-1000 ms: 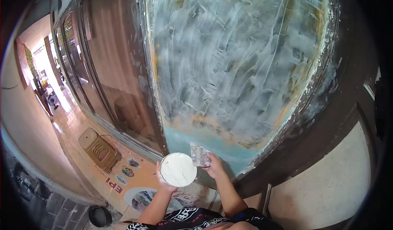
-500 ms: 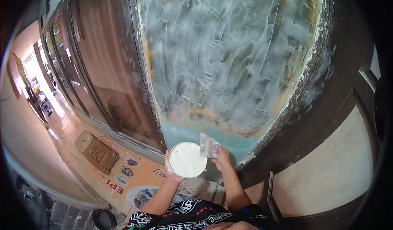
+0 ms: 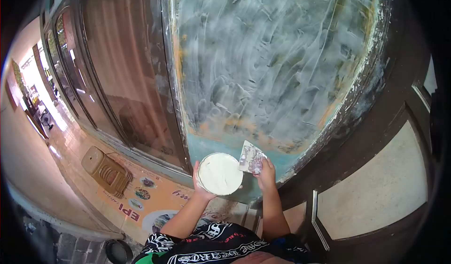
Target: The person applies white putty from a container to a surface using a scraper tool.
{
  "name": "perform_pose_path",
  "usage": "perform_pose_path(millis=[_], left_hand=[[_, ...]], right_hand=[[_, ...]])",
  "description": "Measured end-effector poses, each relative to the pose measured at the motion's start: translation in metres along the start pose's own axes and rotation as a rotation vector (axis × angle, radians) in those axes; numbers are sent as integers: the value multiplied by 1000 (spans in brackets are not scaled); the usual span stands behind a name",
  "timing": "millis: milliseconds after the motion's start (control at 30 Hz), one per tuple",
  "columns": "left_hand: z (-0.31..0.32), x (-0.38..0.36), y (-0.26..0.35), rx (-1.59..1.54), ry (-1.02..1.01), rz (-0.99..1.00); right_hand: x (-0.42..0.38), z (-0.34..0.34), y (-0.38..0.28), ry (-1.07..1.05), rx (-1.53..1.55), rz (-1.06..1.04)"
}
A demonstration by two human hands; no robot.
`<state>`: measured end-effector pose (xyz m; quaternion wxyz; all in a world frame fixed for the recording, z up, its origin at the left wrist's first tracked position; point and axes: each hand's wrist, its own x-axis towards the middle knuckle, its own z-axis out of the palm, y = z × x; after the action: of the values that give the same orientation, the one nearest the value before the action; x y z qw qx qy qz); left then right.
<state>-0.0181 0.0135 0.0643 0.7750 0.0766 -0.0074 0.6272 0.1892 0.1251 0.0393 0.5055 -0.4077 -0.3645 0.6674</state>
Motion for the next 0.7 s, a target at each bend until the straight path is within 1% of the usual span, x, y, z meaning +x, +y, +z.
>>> perform_pose_path(millis=[33,67,167,200,233,300,333,367,433,467,500,567,600,667,700], left_hand=[[-1,-1,1,-10,2,7],[-6,0,3,18,99,44],[-12,2,5,34,99,59],[-15,4,6,83,95,89],[-10,1,7,83,95,89],[2,-4,9,43,-75,-17],[8,-6,10,6,-81,-32],[7,-3,12,6,-86,-28],[9,-2,11,40,4,37],[10,-3,12,31,0,30],[11,-2,14,26,8,32],[11,1,19,76,71,68],[19,2,22,31,-22,20],[29,1,26,32,-36,48],[35,2,28,45,-38,67]], right_hand=[[-5,6,-1,-17,98,-20],[-6,9,3,-27,135,-24],[4,11,22,-15,87,-65],[20,-1,34,-50,0,-130],[17,-1,24,-51,0,-130],[6,2,-2,28,-93,-38],[-1,12,-9,77,30,-62],[1,17,-7,72,27,-66],[2,20,3,-73,-87,-248],[11,12,8,-111,-246,-231],[16,8,4,-110,-248,-222],[30,9,-11,-88,-223,-318],[30,13,-24,-90,-226,-307],[18,30,-63,-5,-30,-267],[12,40,-77,-6,-34,-257]])
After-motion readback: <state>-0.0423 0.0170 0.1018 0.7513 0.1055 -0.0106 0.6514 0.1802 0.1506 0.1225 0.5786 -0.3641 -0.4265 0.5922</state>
